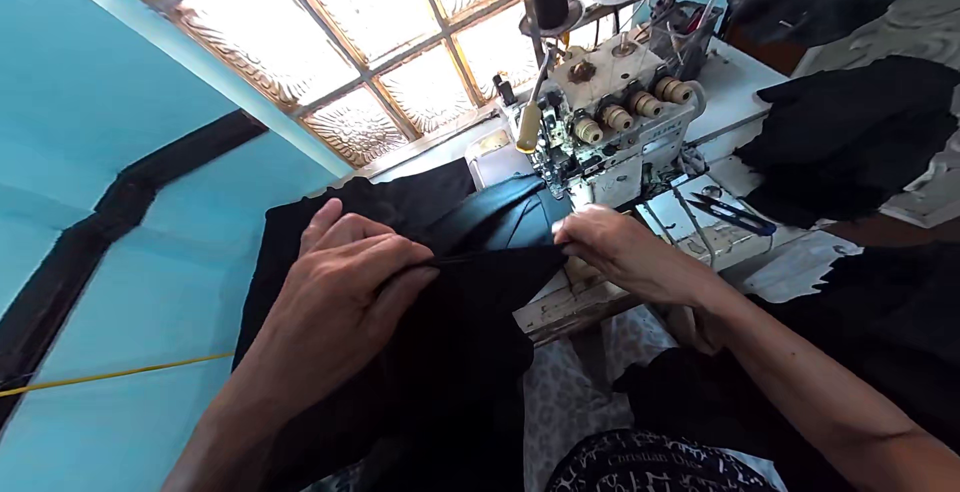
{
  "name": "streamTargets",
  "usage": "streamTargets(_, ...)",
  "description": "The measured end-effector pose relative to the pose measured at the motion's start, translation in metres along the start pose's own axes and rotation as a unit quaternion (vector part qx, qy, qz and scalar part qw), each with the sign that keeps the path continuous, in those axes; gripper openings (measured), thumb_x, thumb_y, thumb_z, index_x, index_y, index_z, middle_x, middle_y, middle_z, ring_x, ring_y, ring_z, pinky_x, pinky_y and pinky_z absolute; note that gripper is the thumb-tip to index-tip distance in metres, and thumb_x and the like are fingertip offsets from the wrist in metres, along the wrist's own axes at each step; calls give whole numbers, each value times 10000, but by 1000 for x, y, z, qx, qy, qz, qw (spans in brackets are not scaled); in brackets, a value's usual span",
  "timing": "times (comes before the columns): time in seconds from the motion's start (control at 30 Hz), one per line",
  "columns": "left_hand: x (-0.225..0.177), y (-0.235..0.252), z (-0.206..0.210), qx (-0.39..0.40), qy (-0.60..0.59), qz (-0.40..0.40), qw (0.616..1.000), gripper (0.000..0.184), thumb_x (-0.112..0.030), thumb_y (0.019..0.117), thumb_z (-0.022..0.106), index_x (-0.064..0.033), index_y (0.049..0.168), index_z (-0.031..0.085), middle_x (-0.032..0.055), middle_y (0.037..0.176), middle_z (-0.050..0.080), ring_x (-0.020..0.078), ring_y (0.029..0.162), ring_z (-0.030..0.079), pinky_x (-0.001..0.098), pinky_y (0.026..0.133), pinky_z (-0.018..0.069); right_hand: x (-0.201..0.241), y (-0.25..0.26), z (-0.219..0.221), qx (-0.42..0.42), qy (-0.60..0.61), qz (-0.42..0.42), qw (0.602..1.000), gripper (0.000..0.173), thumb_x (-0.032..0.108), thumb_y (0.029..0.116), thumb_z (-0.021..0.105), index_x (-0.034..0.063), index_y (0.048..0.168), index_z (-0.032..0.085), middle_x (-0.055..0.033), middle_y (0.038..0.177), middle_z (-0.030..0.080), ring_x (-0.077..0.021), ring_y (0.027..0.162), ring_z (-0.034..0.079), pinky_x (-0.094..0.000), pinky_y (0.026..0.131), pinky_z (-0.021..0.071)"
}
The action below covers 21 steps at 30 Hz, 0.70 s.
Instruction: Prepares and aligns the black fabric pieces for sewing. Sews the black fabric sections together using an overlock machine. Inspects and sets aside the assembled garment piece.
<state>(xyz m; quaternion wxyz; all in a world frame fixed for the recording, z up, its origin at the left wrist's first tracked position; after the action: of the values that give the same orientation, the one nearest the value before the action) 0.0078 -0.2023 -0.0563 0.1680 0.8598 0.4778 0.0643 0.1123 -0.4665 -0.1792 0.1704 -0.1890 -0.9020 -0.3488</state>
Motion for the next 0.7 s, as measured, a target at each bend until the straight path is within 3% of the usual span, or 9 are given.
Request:
streamTargets(0.1, -5, 23, 11, 5, -20, 16, 1000, 245, -326, 948, 617, -127, 879, 743, -37, 812, 679, 172, 960, 648, 603, 1120, 286, -7, -19, -5, 63, 3, 24, 998, 126, 43, 983, 577, 23, 1014, 698, -75, 832, 705, -220, 836, 708, -530, 1072, 448)
streamTargets(0.27, -14, 44, 30, 11, -27, 33, 999, 261, -267, 983, 548, -110, 918, 746, -2, 870, 697, 217, 1026, 647, 621, 1118, 276, -5, -38, -6, 51, 16, 18, 998, 155, 69, 986, 589, 17, 1007, 733, -79, 881, 739, -205, 899, 727, -493, 1082, 459)
streamTargets(0.37, -17, 49, 35, 10, -10, 37, 999, 287, -249, 1003, 517, -95, 929, 748, 18, 885, 703, 247, 1049, 650, 639, 1109, 281, -7, -37, -2, 16, 34, 28, 999, 164, 63, 978, 585, 20, 1021, 737, -70, 901, 745, -190, 919, 724, -443, 1077, 467)
streamTargets(0.53, -14, 54, 38, 10, 29, 31, 999, 318, -223, 1016, 495, -54, 940, 753, 66, 895, 718, 281, 1026, 668, 680, 1128, 232, -24, -21, 8, -58, 62, 42, 996, 167, 42, 949, 621, 30, 1059, 746, -79, 991, 753, -217, 990, 713, -473, 1072, 464)
streamTargets(0.7, -12, 57, 41, 8, 53, 25, 998, 331, -212, 1026, 483, -42, 943, 754, 84, 855, 712, 302, 969, 674, 693, 1133, 212, -44, -5, 24, -136, 4, 56, 989, 150, 59, 922, 667, 100, 1008, 782, -34, 924, 753, -278, 971, 660, -507, 931, 445)
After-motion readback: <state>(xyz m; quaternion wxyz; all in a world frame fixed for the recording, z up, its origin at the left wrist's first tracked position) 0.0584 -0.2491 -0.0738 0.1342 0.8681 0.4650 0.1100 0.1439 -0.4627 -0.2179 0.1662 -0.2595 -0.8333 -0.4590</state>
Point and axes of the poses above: each hand's wrist, its own y-axis towards the middle knuckle, its own z-axis out of the palm, x = y × z, the point moved 2 cm from there along y, towards the middle knuckle
